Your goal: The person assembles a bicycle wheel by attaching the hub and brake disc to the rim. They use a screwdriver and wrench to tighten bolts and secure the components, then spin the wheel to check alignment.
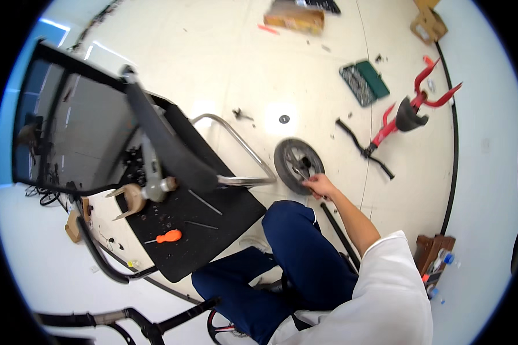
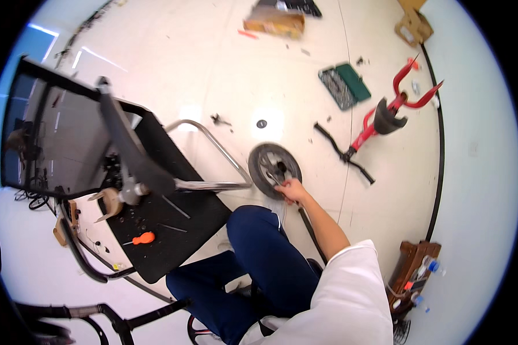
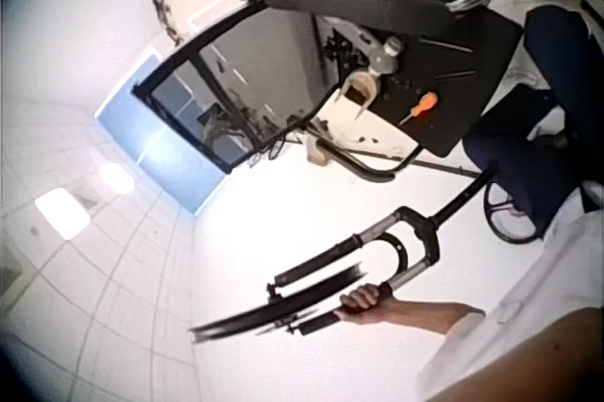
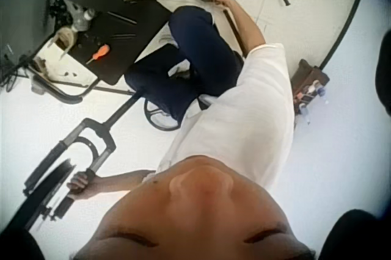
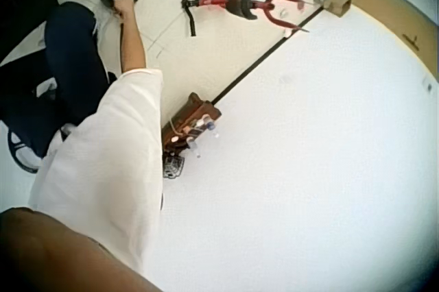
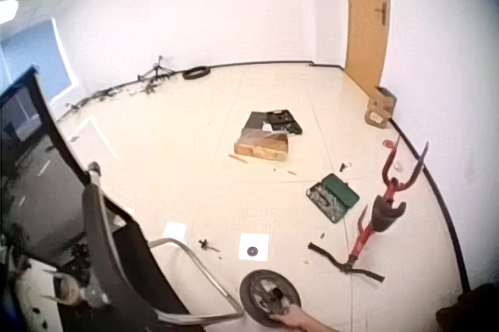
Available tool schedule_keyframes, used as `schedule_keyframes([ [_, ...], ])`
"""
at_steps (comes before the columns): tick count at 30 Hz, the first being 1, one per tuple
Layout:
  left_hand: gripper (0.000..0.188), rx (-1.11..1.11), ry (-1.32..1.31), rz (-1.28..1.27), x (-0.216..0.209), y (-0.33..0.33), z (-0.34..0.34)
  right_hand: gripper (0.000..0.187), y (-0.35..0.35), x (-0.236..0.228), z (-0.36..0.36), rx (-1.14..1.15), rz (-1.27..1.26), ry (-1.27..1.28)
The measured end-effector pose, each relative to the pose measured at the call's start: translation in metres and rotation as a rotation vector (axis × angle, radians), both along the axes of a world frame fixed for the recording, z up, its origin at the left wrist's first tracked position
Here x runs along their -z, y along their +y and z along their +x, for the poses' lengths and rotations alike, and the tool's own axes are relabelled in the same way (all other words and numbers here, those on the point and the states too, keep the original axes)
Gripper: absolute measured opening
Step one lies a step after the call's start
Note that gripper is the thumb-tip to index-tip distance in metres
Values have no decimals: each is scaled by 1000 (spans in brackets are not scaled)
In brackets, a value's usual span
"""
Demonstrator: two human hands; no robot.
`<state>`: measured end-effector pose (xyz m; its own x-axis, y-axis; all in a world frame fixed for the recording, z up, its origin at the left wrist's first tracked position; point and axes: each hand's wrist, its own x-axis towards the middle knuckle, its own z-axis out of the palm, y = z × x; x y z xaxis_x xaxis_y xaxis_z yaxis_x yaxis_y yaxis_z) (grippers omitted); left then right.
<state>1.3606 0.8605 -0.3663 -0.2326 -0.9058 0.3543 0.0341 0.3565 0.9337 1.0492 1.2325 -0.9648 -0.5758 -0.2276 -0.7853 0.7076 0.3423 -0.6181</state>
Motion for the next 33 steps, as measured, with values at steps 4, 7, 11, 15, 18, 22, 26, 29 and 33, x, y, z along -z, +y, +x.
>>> schedule_keyframes([
  [4,41,-17,81,117,-2,-16,39,24,7,-70,14,61,-133,-55],
  [7,35,-81,187,184,15,-41,59,22,16,-127,27,33,-179,124],
  [11,37,-98,20,115,19,-2,46,22,-2,-225,31,5,-377,245],
  [15,34,69,-32,60,-20,44,42,40,-12,-373,47,57,-518,596],
  [18,35,111,-51,44,-16,51,41,38,-37,-470,55,-81,-657,945],
  [22,36,172,-1,-43,-14,64,37,26,-74,-597,82,-398,-598,1591],
  [26,39,243,-66,-28,-14,75,45,25,-133,-697,153,-498,-514,2227],
  [29,38,262,-54,-39,-14,79,50,33,-166,-732,175,-541,-505,2496],
  [33,36,233,-67,-149,-17,82,49,36,-178,-762,180,-624,-471,2689],
])
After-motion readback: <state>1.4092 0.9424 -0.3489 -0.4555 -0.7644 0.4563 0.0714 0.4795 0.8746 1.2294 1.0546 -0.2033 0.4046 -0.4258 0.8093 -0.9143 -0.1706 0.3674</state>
